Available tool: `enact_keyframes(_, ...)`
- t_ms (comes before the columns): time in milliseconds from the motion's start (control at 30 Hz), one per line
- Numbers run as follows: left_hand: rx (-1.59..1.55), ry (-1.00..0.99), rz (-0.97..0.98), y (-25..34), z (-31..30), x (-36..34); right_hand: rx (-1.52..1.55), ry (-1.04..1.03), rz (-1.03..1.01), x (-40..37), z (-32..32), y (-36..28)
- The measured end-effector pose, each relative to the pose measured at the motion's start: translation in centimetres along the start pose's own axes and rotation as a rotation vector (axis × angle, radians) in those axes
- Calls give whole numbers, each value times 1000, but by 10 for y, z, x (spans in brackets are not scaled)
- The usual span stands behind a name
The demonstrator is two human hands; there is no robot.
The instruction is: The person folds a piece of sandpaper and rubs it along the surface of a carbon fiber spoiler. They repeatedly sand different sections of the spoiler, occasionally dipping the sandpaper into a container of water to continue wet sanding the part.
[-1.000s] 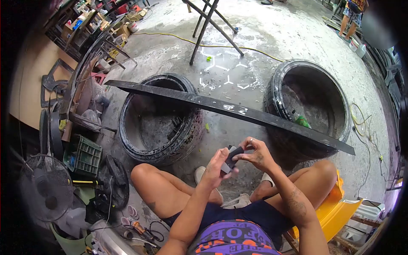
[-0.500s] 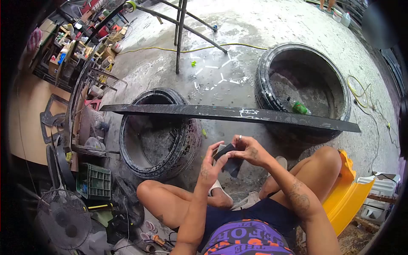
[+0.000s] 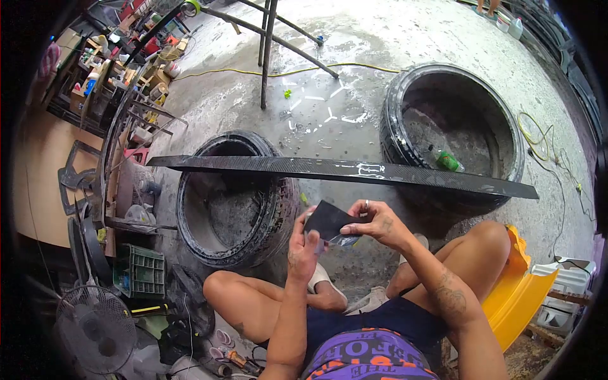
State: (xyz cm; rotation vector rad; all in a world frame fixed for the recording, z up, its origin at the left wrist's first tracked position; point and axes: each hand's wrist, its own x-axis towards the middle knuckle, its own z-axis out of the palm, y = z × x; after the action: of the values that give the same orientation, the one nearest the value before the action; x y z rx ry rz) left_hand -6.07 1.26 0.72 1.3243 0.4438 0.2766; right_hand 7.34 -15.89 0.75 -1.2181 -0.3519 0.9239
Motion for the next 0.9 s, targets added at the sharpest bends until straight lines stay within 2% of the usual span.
enact_keyframes(67, -416, -338, -40, -32, -20, -2, -44, -57, 7, 1, -4, -4)
enact_keyframes(100, -380, -361, -51, -35, -15, -5, -83, -112, 20, 3, -4, -5)
enact_keyframes(133, -378, -357, -50, -27, -3, -7, -82, -117, 21, 4, -1, -4)
enact_keyframes(200, -433, -152, -182, -11, 18, -11, -128, -136, -56, 2, 8, -1)
enact_keyframes(233, -429, -123, -180, -9, 19, -9, -308, -100, -36, -3, 11, -14)
enact_keyframes(267, -432, -123, -177, -9, 18, -8, -311, -101, -36, -3, 10, -13)
enact_keyframes(333, -460, 5, -97, -8, 17, -5, -91, -81, -3, -5, 8, -9)
enact_keyframes(400, -461, 17, -96, -11, 17, -7, -112, -105, 3, -1, 4, 2)
enact_keyframes(467, -690, -142, -95, -19, 15, -9, -131, -134, 7, 1, 4, 11)
enact_keyframes(500, -689, -140, -95, -18, 15, -9, -123, -124, -8, 0, 6, 10)
enact_keyframes(567, -612, -33, -203, -16, 17, -6, -117, -111, -24, 0, 7, 8)
enact_keyframes(767, -513, 109, -202, -10, 19, -1, -119, -96, -21, -2, 12, -4)
enact_keyframes(833, -495, 105, -189, -9, 19, 0, -40, -73, -40, -2, 17, -5)
enact_keyframes(900, -478, 100, -179, -7, 20, -1, -94, -48, -62, -2, 18, -4)
